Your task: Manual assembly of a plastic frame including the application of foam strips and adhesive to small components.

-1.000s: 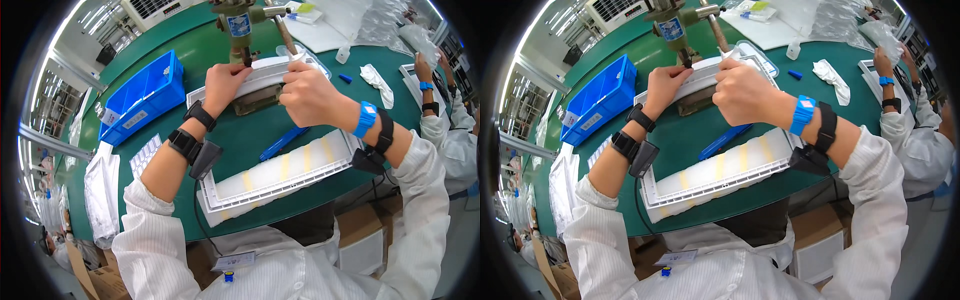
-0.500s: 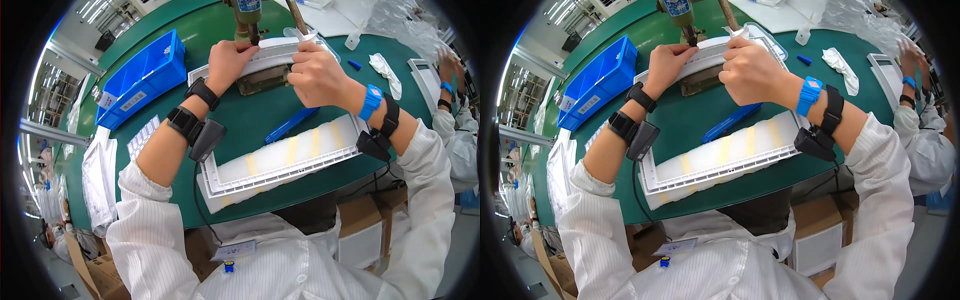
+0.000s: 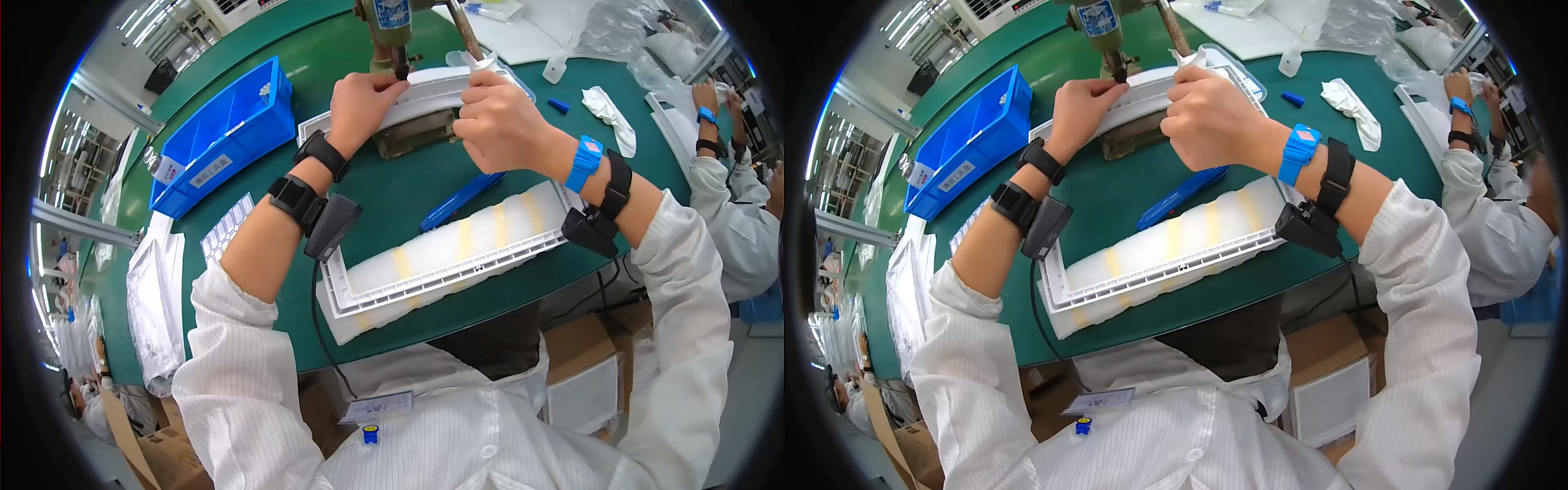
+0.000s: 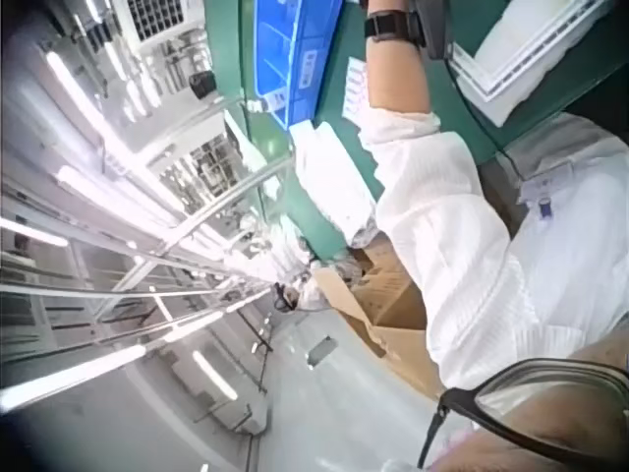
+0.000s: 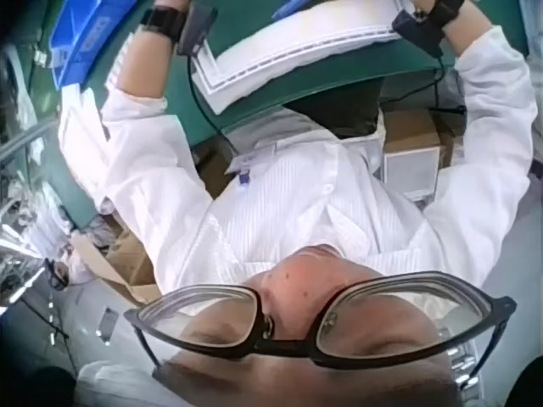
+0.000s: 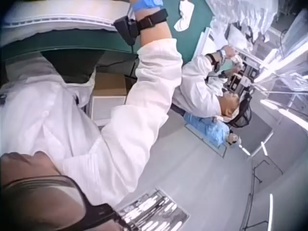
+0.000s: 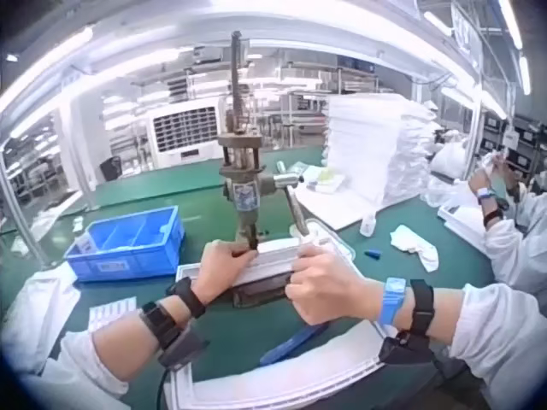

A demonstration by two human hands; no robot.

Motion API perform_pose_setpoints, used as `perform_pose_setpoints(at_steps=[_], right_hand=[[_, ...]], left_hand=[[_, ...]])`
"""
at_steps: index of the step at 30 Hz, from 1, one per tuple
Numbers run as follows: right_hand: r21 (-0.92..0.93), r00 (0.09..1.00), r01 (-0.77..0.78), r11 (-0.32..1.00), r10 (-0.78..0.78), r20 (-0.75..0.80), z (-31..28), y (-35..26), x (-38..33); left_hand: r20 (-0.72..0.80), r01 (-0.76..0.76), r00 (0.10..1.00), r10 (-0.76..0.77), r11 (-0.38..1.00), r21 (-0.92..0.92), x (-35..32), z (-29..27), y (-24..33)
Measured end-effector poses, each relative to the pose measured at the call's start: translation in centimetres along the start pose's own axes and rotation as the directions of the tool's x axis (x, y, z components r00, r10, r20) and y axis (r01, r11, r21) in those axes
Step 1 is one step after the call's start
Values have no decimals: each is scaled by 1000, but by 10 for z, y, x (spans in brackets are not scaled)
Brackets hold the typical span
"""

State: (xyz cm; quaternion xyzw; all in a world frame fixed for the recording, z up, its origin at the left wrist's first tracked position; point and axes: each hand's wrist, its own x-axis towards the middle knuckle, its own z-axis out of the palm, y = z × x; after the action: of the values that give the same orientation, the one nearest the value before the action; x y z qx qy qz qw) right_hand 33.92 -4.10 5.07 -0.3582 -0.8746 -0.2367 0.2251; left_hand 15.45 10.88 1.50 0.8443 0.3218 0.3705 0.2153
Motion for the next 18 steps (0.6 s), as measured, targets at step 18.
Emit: perform_pose_setpoints(at_steps=[18], right_hand=[[900,661,-44,433,689,-299,-100,130,155]], left_hand=[[-37,11,999,-13,998,-63,2,0,4]])
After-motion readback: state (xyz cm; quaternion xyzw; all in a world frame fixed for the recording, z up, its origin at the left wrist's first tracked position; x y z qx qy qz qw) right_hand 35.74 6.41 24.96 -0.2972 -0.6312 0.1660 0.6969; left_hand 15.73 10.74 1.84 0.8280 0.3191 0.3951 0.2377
